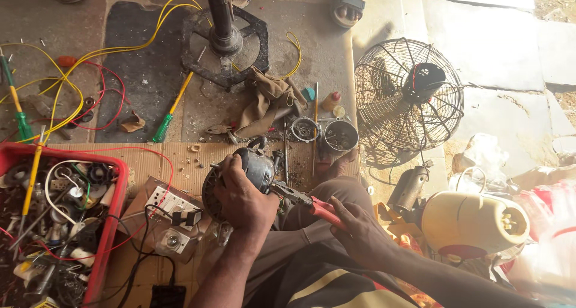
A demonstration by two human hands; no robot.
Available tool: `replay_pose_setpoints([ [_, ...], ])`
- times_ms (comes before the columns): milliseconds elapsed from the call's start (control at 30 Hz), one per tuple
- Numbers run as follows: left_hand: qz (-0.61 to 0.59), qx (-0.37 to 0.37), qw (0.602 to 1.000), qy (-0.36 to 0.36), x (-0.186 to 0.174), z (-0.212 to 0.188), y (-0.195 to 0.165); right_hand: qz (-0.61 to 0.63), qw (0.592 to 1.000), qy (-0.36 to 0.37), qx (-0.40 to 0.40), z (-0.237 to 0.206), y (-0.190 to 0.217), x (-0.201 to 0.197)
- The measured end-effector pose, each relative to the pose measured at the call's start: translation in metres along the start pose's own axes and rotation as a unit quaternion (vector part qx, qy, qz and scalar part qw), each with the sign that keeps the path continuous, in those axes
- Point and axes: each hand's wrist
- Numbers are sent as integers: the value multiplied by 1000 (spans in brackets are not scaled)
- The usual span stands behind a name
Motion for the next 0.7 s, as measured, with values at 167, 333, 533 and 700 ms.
replay_pose_setpoints([
  [167, -4, -29, 999, 30, -2, -1, 2, 90, 948, 189, 241, 10, -14, -6],
  [333, -20, 5, 999, 29, -8, -2, 10, 82, 920, 278, 264, 27, -25, -8],
  [533, -71, 22, 997, -11, -10, 2, 14, 115, 947, 238, 181, 35, -23, -11],
  [700, -70, 34, 997, -10, -11, 2, 15, 105, 934, 271, 206, 37, -16, -13],
])
Point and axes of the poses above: each hand's wrist, its own z-axis towards the middle knuckle, its own x-axis out of the palm, y = z × x, and after that the axes turned 7 degrees about -x, right-handed
